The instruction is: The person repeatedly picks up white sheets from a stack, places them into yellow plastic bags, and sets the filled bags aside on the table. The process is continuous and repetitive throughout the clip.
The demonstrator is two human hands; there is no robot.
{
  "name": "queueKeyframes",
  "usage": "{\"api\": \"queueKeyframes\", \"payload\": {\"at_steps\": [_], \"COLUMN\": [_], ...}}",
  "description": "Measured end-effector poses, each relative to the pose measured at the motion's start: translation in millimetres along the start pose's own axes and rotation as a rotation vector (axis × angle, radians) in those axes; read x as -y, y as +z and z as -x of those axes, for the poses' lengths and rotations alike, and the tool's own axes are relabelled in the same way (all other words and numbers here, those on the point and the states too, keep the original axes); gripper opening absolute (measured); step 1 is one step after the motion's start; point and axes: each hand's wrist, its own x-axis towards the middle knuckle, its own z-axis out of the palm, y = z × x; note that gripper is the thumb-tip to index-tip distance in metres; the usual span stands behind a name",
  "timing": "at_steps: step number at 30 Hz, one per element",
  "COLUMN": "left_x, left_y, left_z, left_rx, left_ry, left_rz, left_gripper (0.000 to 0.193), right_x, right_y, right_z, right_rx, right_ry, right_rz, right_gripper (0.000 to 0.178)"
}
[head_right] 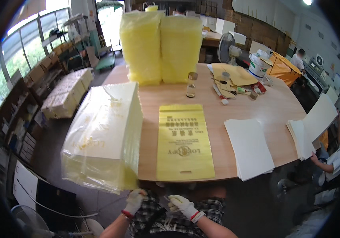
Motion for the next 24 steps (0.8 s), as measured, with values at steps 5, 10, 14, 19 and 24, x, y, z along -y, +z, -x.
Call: {"api": "queueKeyframes", "payload": {"at_steps": [5,10,14,19,24], "left_x": [-97,-94,-103,-113,-105], "left_y": [100,137,126,114,118], "left_z": [-73,-133,-156,-156,-185], "left_rx": [0.022,0.1,0.371,0.393,0.201], "left_ry": [0.596,0.528,0.365,0.564,0.536], "left_rz": [-0.19,-0.727,-0.636,-0.439,-0.311], "left_gripper": [0.02,0.016,0.013,0.014,0.012], "right_x": [-23,-21,-8,71,100], "right_y": [-46,-56,-58,-37,-50], "right_z": [39,44,28,-23,-67], "right_rx": [-0.267,-0.323,-0.211,-0.255,-0.602], "right_ry": [-0.025,-0.074,-0.081,-0.315,-0.377], "right_rz": [-0.132,-0.242,-0.316,-0.516,-0.013], "right_gripper": [0.037,0.039,0.041,0.028,0.016]}}
